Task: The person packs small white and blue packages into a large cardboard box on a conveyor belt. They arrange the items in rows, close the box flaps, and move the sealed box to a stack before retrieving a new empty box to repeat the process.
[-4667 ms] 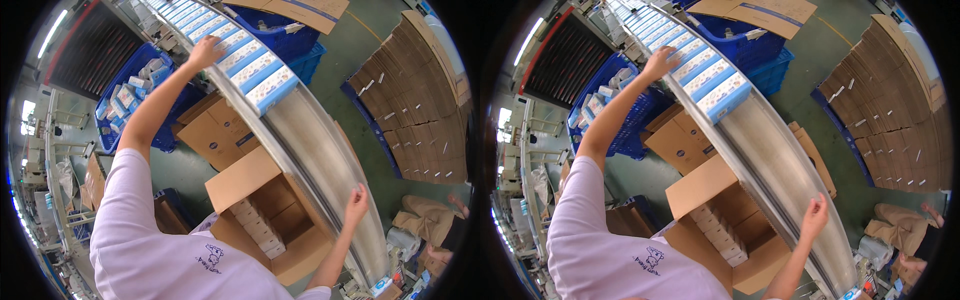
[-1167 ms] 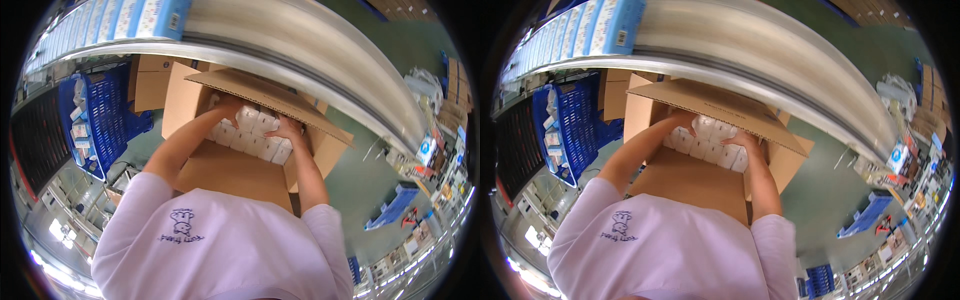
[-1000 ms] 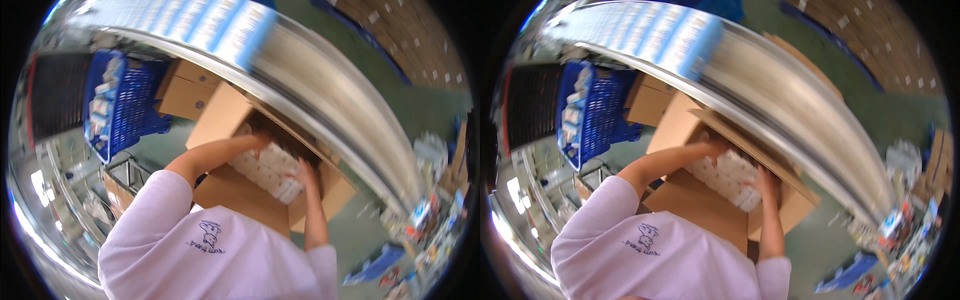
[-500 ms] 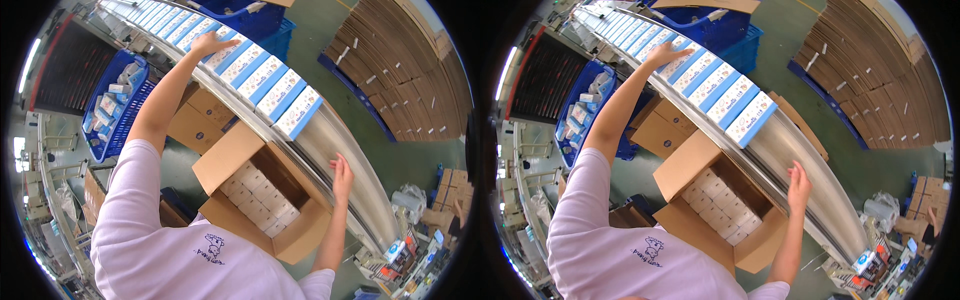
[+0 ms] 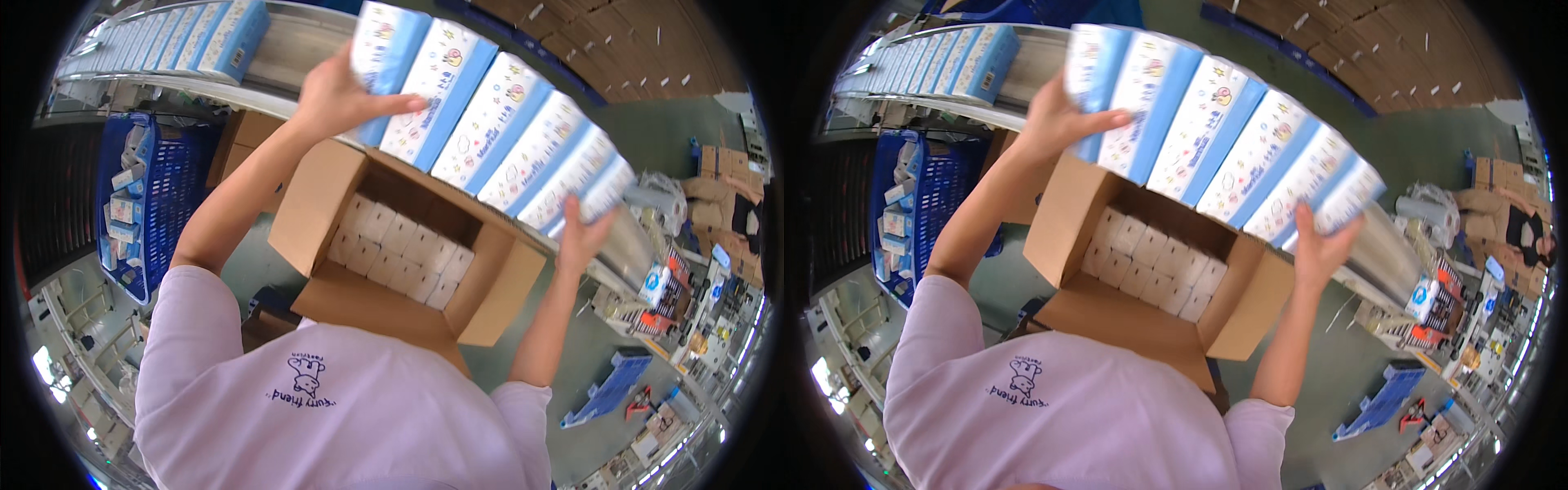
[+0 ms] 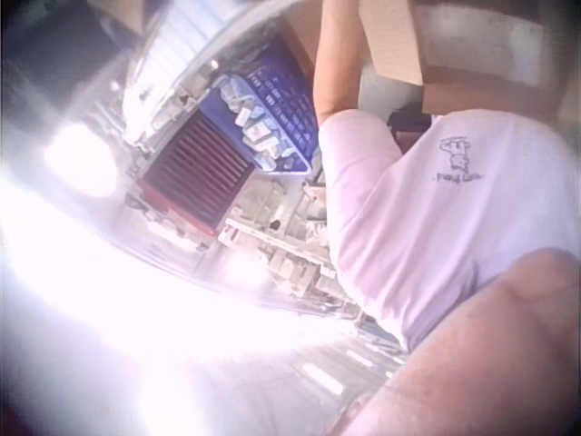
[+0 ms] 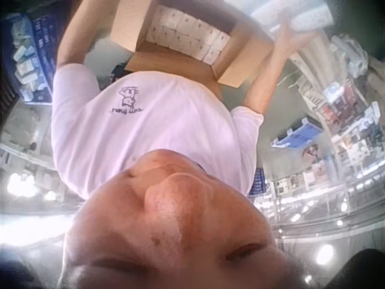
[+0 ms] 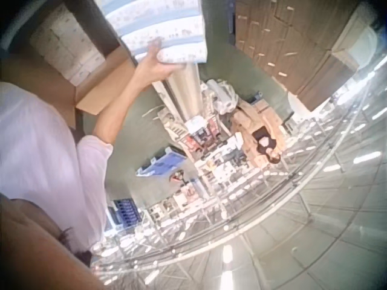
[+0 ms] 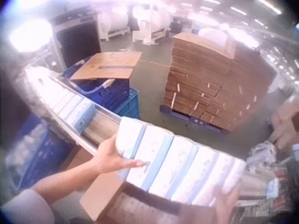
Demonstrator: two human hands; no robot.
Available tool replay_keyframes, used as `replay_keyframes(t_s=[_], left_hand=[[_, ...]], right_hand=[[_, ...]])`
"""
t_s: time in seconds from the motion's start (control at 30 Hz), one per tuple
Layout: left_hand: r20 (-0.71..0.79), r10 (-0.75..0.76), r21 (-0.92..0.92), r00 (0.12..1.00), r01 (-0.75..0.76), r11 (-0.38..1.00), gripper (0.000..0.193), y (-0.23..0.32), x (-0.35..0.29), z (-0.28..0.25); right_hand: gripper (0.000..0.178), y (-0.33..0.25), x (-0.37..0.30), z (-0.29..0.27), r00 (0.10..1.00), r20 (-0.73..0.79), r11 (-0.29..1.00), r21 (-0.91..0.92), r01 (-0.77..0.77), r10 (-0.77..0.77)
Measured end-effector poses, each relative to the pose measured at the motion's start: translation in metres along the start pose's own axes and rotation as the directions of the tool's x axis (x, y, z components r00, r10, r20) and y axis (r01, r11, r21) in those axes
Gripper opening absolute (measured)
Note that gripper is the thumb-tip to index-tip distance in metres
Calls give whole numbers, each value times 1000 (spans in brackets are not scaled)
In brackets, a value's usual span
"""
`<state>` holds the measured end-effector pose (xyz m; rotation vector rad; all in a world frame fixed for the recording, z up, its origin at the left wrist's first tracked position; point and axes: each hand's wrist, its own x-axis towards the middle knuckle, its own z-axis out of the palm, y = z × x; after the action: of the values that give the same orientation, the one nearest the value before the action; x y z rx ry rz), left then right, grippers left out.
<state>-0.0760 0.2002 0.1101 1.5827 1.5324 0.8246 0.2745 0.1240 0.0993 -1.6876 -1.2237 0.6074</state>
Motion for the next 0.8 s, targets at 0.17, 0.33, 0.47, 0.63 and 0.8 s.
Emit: replay_keyframes(t_s=[0.17,0.33,0.47,0.63,0.8], left_hand=[[-165,47,-510,985,-125,851,109,40,-123,10],[370,-402,74,838,405,912,117,-77,-127,74],[500,-498,688,708,24,725,104,-132,-102,141],[690,-73,690,720,-624,366,112,-90,-103,128],[868,-254,441,427,-427,789,113,-134,-37,169]], right_hand=[[94,-17,-113,-48,943,-253,951,-274,145,-216],[87,62,-172,-5,937,158,935,-229,-271,310],[87,93,-118,53,599,283,518,-814,-262,749],[97,77,-130,41,781,618,404,-738,541,85],[96,110,-84,77,498,732,635,-668,387,466]])
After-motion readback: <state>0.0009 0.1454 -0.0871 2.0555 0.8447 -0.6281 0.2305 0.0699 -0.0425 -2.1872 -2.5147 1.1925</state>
